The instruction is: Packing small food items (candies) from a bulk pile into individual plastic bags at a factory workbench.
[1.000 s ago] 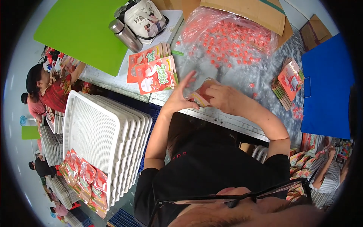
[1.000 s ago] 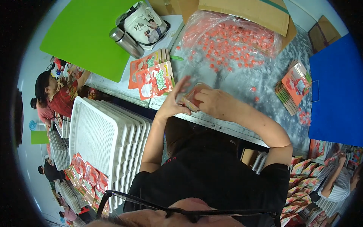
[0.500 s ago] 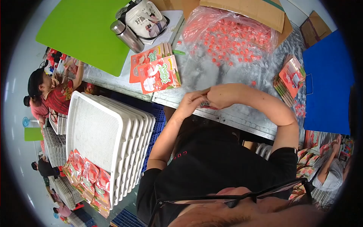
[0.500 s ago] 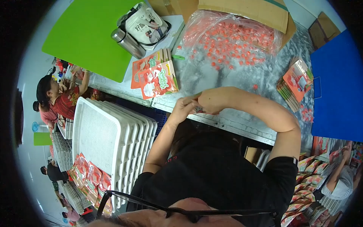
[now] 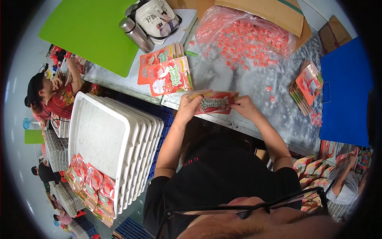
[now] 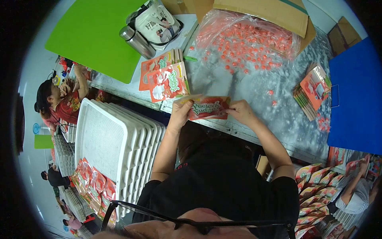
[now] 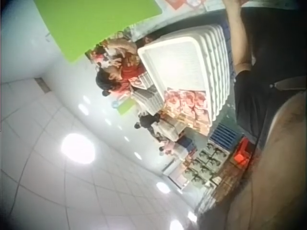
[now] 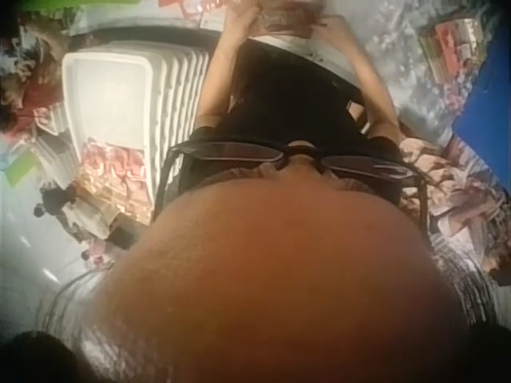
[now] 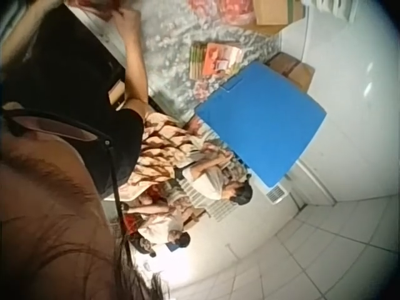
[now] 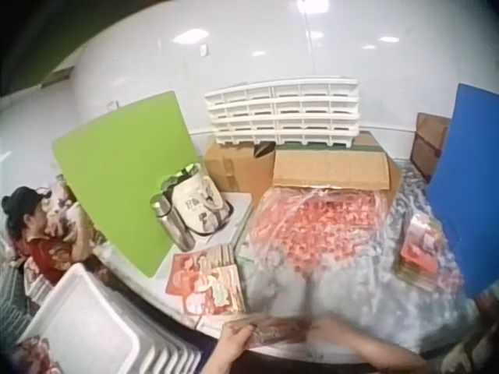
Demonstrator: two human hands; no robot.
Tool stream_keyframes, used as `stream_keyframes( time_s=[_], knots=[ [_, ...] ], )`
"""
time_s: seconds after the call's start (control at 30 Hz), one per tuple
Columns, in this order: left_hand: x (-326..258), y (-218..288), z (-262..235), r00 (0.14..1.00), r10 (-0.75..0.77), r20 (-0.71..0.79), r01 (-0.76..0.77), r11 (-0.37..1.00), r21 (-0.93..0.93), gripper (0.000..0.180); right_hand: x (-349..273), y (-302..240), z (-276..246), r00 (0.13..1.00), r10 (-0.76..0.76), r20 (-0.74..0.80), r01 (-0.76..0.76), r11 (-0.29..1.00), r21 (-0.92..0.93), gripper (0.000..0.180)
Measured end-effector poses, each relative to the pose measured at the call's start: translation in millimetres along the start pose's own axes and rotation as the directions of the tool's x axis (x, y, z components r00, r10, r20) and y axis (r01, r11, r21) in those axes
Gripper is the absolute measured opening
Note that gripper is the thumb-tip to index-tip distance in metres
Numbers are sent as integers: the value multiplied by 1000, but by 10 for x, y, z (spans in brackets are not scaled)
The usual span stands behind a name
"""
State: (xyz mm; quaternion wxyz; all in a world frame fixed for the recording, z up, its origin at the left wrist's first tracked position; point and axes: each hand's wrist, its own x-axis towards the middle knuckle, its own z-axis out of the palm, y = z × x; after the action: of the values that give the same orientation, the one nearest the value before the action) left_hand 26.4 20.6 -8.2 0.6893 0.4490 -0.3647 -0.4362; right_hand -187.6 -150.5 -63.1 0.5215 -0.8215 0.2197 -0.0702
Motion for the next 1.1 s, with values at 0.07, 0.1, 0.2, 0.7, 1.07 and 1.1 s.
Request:
stream_keyframes(
  time_s=[0.07, 0.1, 0.2, 0.7, 1.07, 1.1],
  knots=[
    [-53, 40, 6, 997, -60, 50, 57, 997, 44, 32, -12, -105, 17, 989, -144, -43, 146, 988, 51, 22],
    [-42, 53, -25, 997, -59, 46, 56, 997, 46, 32, -31, -162, 1, 974, -213, -76, 220, 971, 94, 22],
    [-62, 84, -22, 994, -4, 107, -12, 988, 152, 32, -34, -837, -63, 947, -253, -196, 300, 916, 267, 21],
    [-163, 49, 226, 987, 42, -152, -26, 994, 106, 20, 46, -878, -1, 911, -266, -317, 366, 875, 318, 17],
    [-67, 9, 278, 972, -50, -230, 41, 998, -45, 16, 114, -862, 32, 939, -127, -320, 264, 863, 431, 13],
    [-72, -1, 276, 972, -50, -232, 41, 998, -44, 16, 126, -822, 22, 954, -133, -270, 250, 848, 467, 12]
  ],
)
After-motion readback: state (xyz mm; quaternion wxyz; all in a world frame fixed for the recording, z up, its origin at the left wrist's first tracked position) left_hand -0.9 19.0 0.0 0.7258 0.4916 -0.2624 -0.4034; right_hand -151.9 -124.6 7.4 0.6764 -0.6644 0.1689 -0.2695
